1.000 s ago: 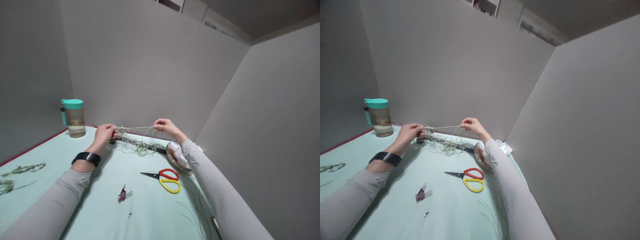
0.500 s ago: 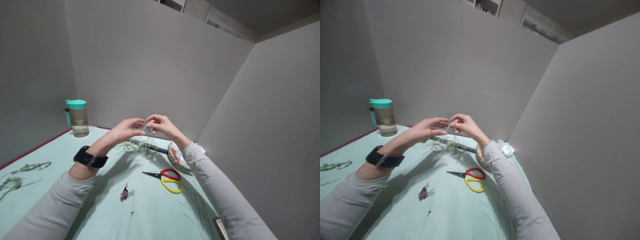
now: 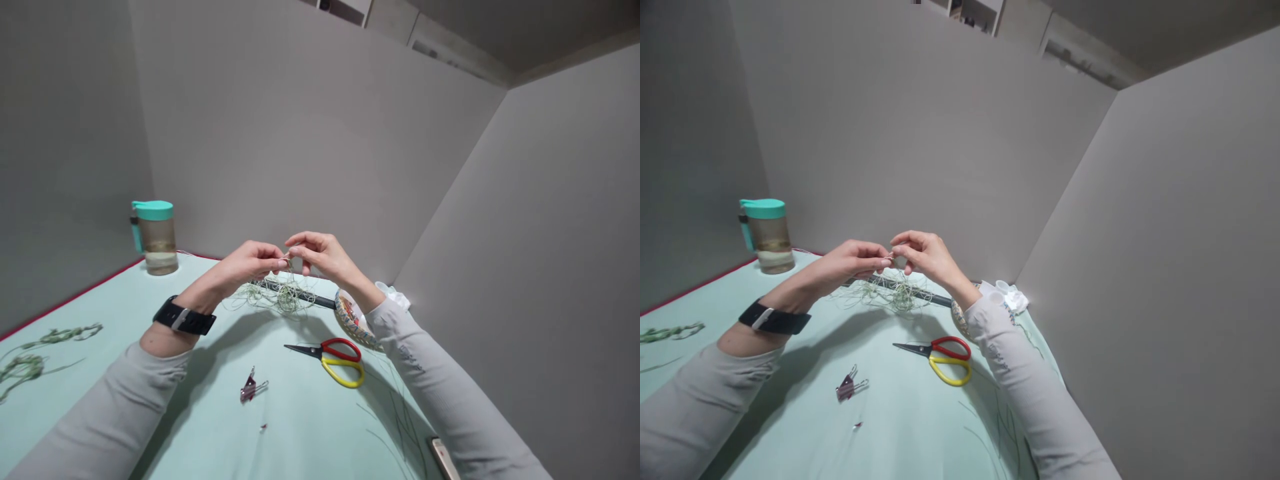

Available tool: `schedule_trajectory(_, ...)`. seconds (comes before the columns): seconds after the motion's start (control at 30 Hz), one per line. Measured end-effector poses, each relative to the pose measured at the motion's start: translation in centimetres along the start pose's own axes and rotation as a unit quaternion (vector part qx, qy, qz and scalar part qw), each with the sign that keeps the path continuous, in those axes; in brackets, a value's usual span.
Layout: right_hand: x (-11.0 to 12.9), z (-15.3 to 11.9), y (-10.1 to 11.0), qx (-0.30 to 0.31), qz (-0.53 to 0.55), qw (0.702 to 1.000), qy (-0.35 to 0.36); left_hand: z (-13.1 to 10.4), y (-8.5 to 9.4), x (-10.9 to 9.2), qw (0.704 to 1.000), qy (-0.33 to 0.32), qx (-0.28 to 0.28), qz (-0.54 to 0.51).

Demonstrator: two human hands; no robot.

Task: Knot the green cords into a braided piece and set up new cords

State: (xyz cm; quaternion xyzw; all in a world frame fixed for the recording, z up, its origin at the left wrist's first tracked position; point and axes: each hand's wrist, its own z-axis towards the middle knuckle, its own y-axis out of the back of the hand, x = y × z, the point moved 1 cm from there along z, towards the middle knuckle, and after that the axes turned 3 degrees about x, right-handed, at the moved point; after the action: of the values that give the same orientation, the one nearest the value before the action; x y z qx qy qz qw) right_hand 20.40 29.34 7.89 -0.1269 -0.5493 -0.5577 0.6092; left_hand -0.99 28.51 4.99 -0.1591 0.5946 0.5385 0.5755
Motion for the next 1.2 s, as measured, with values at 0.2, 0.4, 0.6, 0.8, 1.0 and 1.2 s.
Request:
schedule_trajectory(0.2,-0.5,-0.2,0.2,-0.009,-0.023,1.000,-0.004,-0.4,0.3,-0.6,1.000,0.016,0.003,-0.020)
schedule_trajectory(0.4,-1.3,0.2,0.3,-0.023,-0.091,0.995,-0.014,-0.4,0.5,-0.9,0.999,0.029,0.016,-0.038)
schedule_trajectory(0.6,-2.1,0.4,1.3,-0.086,-0.184,0.979,-0.024,-0.3,0.7,-0.4,0.995,0.056,-0.002,-0.083)
schedule_trajectory(0.8,-0.1,-1.1,-1.0,-0.015,-0.164,0.986,0.010,-0.1,0.8,0.1,0.991,0.076,-0.039,-0.100)
schedule_trajectory(1.0,-0.2,-0.8,-2.0,0.013,-0.170,0.985,0.014,0.0,0.9,0.3,0.989,0.089,-0.060,-0.104)
schedule_trajectory(1.2,0.6,0.8,1.8,-0.022,-0.210,0.977,-0.004,0.8,1.2,2.3,0.983,0.119,-0.087,-0.108)
